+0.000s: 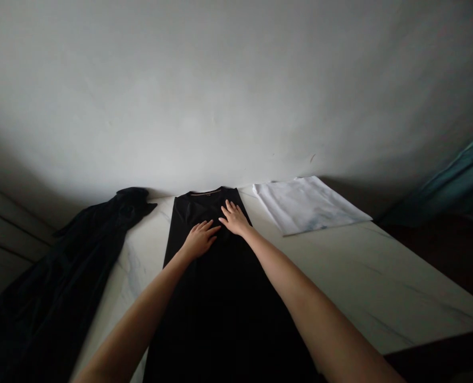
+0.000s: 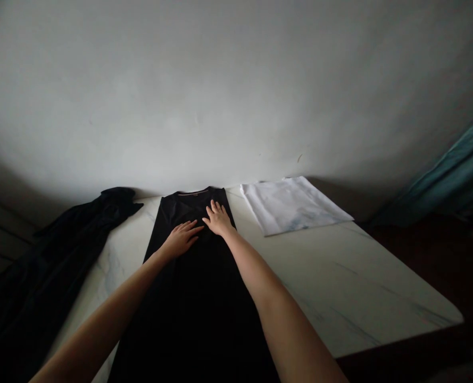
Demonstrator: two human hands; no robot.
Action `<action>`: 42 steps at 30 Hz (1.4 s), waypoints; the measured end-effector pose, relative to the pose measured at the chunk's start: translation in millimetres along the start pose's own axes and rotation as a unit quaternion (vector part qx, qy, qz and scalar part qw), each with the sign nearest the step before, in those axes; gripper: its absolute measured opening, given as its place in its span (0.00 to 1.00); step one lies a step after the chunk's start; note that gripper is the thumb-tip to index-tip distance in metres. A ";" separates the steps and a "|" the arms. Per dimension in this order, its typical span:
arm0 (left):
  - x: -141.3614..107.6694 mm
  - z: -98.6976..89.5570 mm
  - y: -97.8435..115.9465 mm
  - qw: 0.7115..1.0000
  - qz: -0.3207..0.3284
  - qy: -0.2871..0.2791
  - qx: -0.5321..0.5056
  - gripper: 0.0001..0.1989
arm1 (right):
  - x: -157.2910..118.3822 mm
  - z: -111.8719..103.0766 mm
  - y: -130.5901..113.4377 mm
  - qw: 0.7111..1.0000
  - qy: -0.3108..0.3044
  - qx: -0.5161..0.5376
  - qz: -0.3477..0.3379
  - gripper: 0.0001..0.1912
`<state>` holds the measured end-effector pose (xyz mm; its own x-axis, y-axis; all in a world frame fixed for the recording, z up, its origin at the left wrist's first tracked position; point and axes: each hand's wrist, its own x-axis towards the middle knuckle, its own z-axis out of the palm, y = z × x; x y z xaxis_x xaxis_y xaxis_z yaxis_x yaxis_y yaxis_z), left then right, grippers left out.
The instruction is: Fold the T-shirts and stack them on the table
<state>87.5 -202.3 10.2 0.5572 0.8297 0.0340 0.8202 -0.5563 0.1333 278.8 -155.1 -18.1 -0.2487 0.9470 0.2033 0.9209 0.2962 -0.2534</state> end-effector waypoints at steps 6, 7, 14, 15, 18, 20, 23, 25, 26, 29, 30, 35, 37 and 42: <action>-11.6 5.3 9.7 0.999 0.010 0.011 0.036 0.27 | -56.0 -8.8 -5.2 0.989 -0.052 0.024 -0.134 0.26; -13.8 6.5 11.0 0.999 0.014 -0.004 0.044 0.27 | -64.8 -11.2 -5.1 0.990 -0.050 0.027 -0.132 0.26; -41.7 11.4 25.4 0.986 0.032 0.137 0.087 0.30 | -125.7 -22.6 -7.1 0.992 -0.009 0.013 -0.128 0.29; -47.0 13.3 28.0 0.985 0.036 0.145 0.086 0.30 | -135.1 -22.8 -8.6 0.993 -0.005 0.014 -0.119 0.30; -60.8 22.2 35.3 0.991 0.051 0.100 0.077 0.29 | -162.9 -23.2 -14.9 0.995 0.019 0.014 -0.093 0.32; -67.2 27.2 41.8 0.992 0.064 0.075 0.073 0.29 | -179.4 -24.7 -20.0 0.995 0.009 0.011 -0.096 0.33; -71.9 26.7 58.6 0.989 0.101 0.093 0.062 0.29 | -200.2 -30.4 -27.6 0.996 -0.007 0.010 -0.091 0.32; -72.3 22.6 73.2 0.982 0.149 0.110 0.043 0.29 | -214.7 -35.7 -33.7 0.998 -0.005 0.013 -0.069 0.33; -71.9 21.0 80.3 0.977 0.178 0.110 0.033 0.28 | -223.5 -38.4 -37.6 0.998 -0.006 0.012 -0.057 0.34; -68.8 22.8 94.0 0.966 0.249 0.072 0.014 0.26 | -259.3 -47.2 -52.7 0.999 -0.032 0.008 -0.039 0.37; -67.6 25.8 95.5 0.964 0.259 0.056 0.014 0.26 | -273.9 -51.1 -58.2 0.998 -0.045 0.012 -0.044 0.38; -64.3 40.7 90.4 0.966 0.256 0.034 0.019 0.25 | -334.6 -84.7 -72.9 0.964 -0.155 0.129 -0.175 0.31; -64.5 41.9 88.7 0.966 0.256 0.034 0.018 0.25 | -335.9 -99.3 -68.6 0.925 -0.198 0.225 -0.235 0.22; -65.5 40.6 88.4 0.965 0.260 0.032 0.021 0.25 | -288.7 -101.6 -49.1 0.962 -0.091 0.237 -0.097 0.22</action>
<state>128.8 -307.6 -20.5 0.8864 0.4390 0.1470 0.4380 -0.8980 0.0408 335.8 -455.7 31.7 -0.4902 0.8616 0.1317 0.6227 0.4519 -0.6388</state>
